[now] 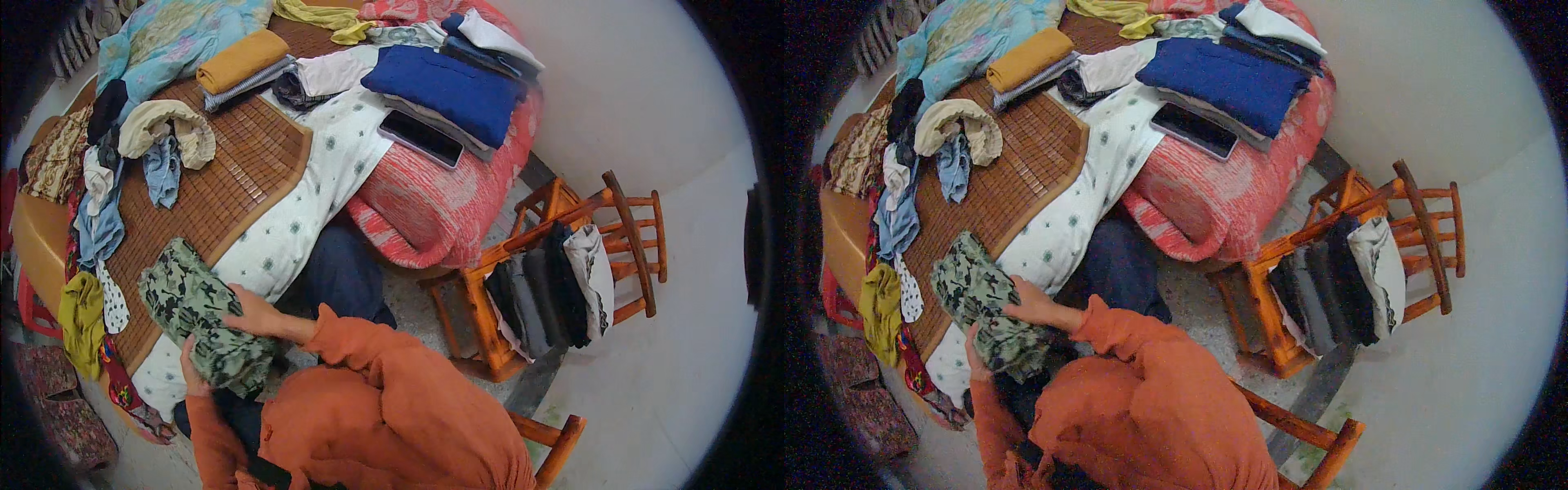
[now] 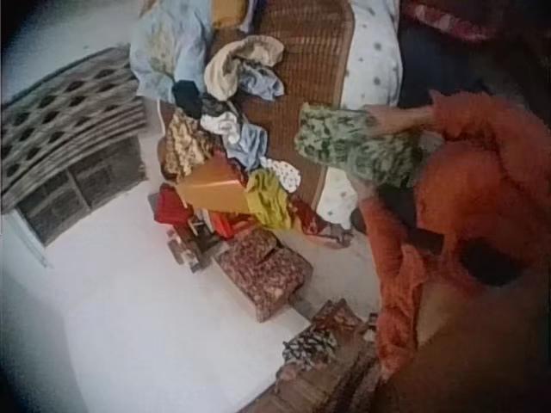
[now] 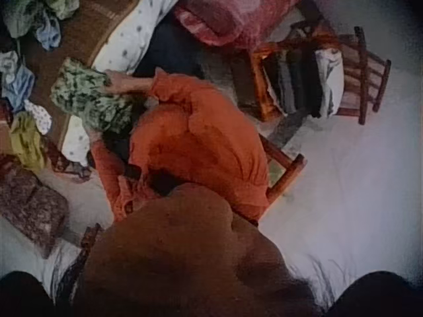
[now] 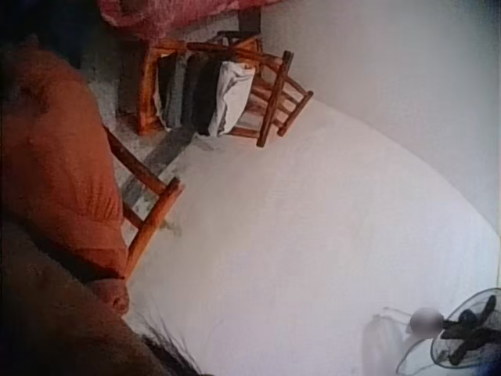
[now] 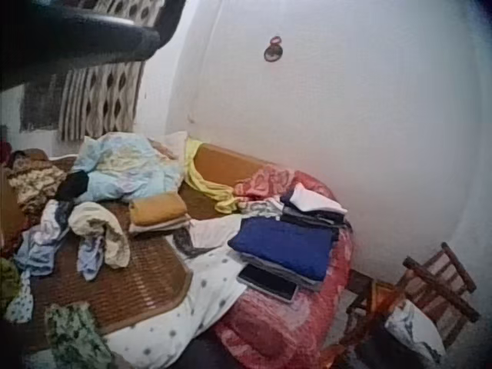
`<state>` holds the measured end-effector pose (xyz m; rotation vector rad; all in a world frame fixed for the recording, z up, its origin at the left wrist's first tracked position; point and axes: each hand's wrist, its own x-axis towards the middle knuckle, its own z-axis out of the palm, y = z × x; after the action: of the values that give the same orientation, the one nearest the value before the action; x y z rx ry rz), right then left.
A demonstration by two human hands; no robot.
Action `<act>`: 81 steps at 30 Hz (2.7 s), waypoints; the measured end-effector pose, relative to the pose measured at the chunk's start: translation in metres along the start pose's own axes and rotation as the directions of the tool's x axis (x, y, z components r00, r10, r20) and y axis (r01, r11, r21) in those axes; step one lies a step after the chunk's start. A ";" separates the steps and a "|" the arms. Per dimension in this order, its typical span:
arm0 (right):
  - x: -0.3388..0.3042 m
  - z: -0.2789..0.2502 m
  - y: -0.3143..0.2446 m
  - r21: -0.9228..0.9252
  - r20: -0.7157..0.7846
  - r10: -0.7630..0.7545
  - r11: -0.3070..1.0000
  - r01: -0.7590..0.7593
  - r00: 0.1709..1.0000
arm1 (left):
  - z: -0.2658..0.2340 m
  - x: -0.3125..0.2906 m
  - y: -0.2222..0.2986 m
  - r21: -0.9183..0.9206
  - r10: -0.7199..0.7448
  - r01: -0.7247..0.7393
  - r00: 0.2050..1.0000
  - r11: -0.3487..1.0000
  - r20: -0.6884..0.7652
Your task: The person sits on the floor and folds various garments, including a camouflage shirt, a cream-colored top, and light blue pants, on a woven mat. The person places the folded items into a neat stack on a nearby wooden chair.
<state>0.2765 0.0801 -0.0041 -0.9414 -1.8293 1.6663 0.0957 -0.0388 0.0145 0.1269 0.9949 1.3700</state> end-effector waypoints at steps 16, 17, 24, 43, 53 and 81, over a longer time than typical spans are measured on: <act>-0.026 0.013 -0.046 0.054 -0.199 -0.172 0.981 0.186 0.965 | 0.089 0.005 -0.035 0.702 0.466 -0.504 0.842 0.503 0.271; -0.027 0.013 -0.046 0.064 -0.152 -0.152 0.985 0.163 0.977 | 0.083 0.011 -0.035 0.632 0.459 -0.516 0.846 0.578 0.271; -0.022 0.014 -0.042 0.025 0.197 -0.392 0.918 0.395 0.899 | 0.025 -0.001 0.002 0.149 0.178 -0.172 0.984 0.974 -0.027; -0.136 -0.113 0.010 -0.443 -0.271 -0.404 0.858 0.259 0.874 | 0.004 0.048 0.067 -0.005 0.362 -0.365 0.924 0.931 -0.126; -0.142 -0.108 0.010 -0.648 -0.144 -0.510 0.696 0.309 0.848 | -0.021 0.080 0.052 0.266 0.424 -0.375 0.891 0.888 -0.161; -0.596 -0.291 0.144 -0.525 -0.840 0.318 -0.270 -0.807 0.440 | -0.021 0.066 0.024 0.735 0.647 -0.399 0.759 0.547 -0.069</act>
<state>0.9008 -0.1819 -0.0508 -2.9997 -2.0580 -0.0679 0.0555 0.0142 -0.0176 0.8574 1.8561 1.5228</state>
